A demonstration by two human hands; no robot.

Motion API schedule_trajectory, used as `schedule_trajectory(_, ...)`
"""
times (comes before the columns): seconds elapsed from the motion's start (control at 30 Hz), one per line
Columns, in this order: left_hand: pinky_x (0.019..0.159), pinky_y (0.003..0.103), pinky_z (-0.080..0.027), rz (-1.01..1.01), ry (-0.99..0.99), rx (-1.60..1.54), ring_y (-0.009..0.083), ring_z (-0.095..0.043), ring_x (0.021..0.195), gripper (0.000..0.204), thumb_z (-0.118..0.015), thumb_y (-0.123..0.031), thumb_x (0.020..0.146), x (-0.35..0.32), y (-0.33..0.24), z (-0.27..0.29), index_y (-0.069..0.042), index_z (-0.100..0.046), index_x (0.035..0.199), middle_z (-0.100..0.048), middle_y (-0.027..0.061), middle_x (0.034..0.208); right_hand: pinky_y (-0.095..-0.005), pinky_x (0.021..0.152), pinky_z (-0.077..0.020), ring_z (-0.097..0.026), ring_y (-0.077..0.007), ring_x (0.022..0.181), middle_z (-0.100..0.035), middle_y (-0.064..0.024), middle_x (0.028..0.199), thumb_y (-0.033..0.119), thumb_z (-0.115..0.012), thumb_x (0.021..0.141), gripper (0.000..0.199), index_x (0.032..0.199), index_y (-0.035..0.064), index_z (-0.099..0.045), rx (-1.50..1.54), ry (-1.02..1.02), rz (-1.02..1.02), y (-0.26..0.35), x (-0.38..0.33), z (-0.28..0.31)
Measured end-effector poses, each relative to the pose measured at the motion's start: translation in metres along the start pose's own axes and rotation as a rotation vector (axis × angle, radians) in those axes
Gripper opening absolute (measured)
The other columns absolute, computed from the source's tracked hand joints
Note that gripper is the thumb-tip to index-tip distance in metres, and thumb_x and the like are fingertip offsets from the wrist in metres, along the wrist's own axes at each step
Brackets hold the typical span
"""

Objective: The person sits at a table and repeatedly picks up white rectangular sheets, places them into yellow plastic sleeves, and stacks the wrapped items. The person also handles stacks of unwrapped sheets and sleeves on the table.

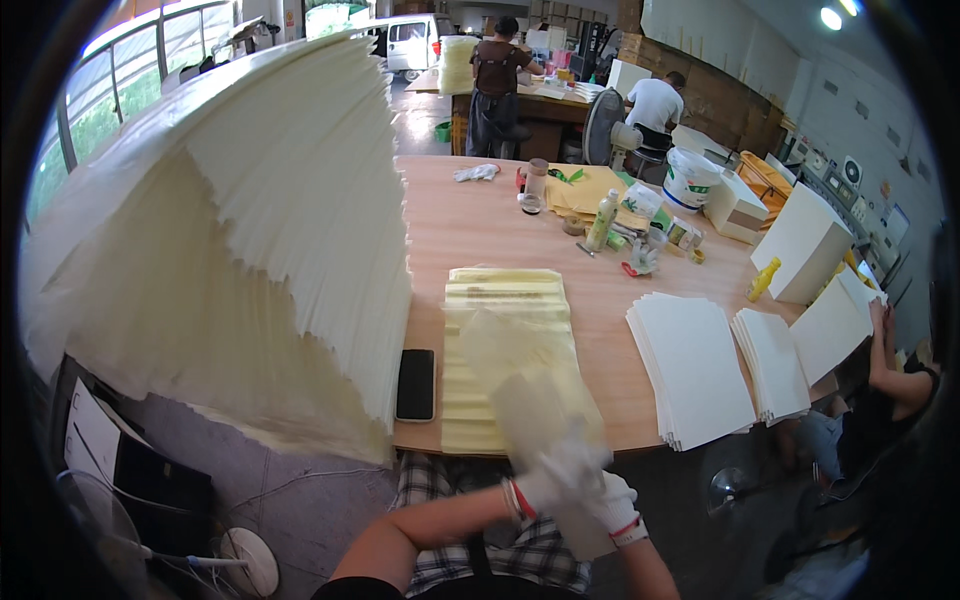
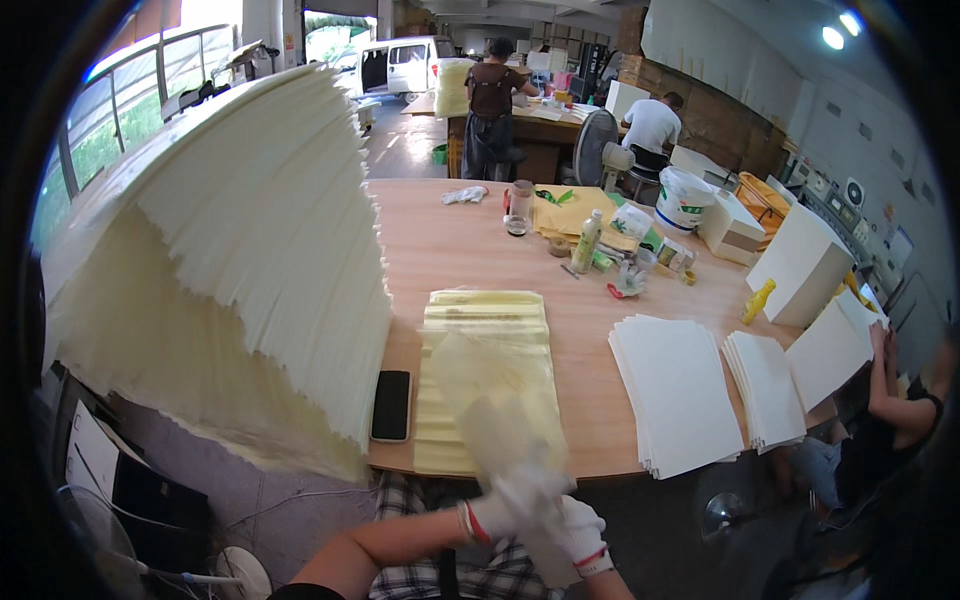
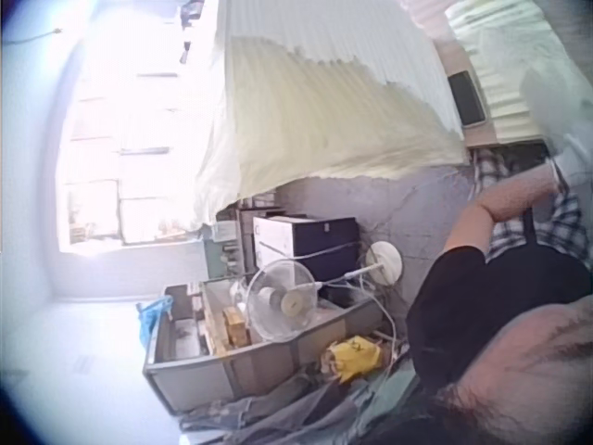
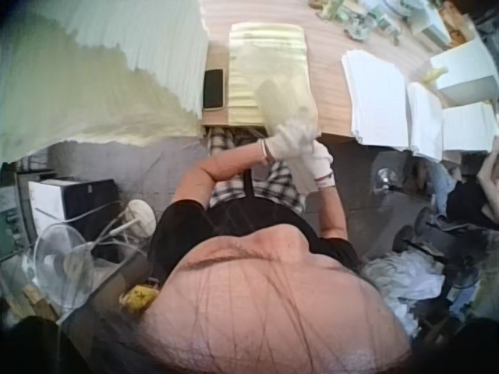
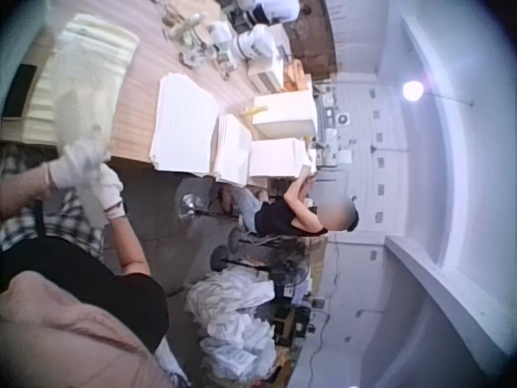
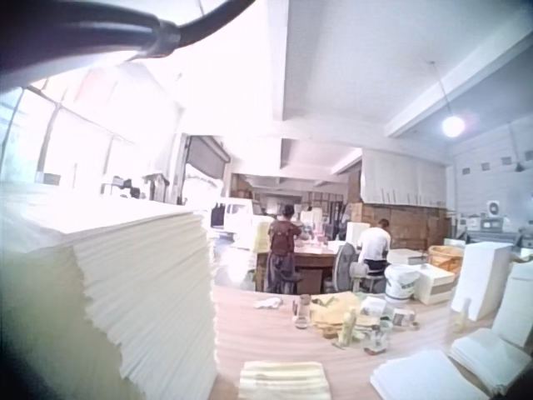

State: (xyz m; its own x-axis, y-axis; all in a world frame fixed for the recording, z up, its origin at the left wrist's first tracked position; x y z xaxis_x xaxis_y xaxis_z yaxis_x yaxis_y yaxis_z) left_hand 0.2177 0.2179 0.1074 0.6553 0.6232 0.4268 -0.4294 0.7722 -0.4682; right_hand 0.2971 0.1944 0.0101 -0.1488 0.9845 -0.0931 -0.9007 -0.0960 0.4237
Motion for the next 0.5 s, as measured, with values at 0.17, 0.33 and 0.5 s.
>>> schedule_trajectory(0.17,0.07,0.042,-0.049,0.243,-0.025,-0.185,0.0321,-0.06,0.075,0.042,-0.063,-0.018,0.072,-0.037,0.022,-0.035,-0.003,-0.053,0.11,-0.061,0.0126,0.077,-0.0429,0.068,-0.0497,-0.061,-0.0367,0.082,-0.057,-0.0178,0.097,0.029,-0.071,0.072,0.05,0.108,0.0051,-0.047,0.105,-0.111,-0.39,-0.042,0.006,-0.006)
schedule_trajectory(0.33,0.071,0.042,-0.051,-0.068,-0.087,0.181,0.0287,-0.059,0.07,0.056,-0.065,-0.016,0.07,-0.102,0.03,-0.074,-0.003,-0.046,0.121,-0.06,0.0096,0.08,-0.0474,0.065,-0.048,-0.061,-0.0395,0.081,-0.059,-0.0201,0.097,0.032,-0.058,0.082,0.045,0.121,0.0121,-0.046,0.145,-0.546,-0.16,-0.037,0.031,-0.017)
schedule_trajectory(0.5,0.069,0.035,-0.05,0.411,-0.362,0.53,0.0236,-0.055,0.069,0.033,-0.055,-0.003,0.079,-0.159,0.142,-0.01,-0.004,-0.052,0.112,-0.054,0.0143,0.1,-0.0499,0.059,-0.0459,-0.061,-0.0397,0.07,-0.062,-0.0205,0.076,0.026,-0.052,0.085,0.057,0.135,0.0086,-0.031,0.074,-0.173,-0.23,-0.06,0.051,-0.036)
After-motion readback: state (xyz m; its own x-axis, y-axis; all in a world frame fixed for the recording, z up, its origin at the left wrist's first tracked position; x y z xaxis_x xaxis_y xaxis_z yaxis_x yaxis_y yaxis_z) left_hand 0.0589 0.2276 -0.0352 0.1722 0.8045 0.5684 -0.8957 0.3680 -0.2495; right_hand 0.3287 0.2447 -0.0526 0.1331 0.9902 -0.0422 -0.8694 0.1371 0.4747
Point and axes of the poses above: each hand's wrist, its own x-axis towards the middle knuckle, its own z-axis out of the back of the hand, y = z × x, the point moved 10 cm from there along x, towards the middle knuckle
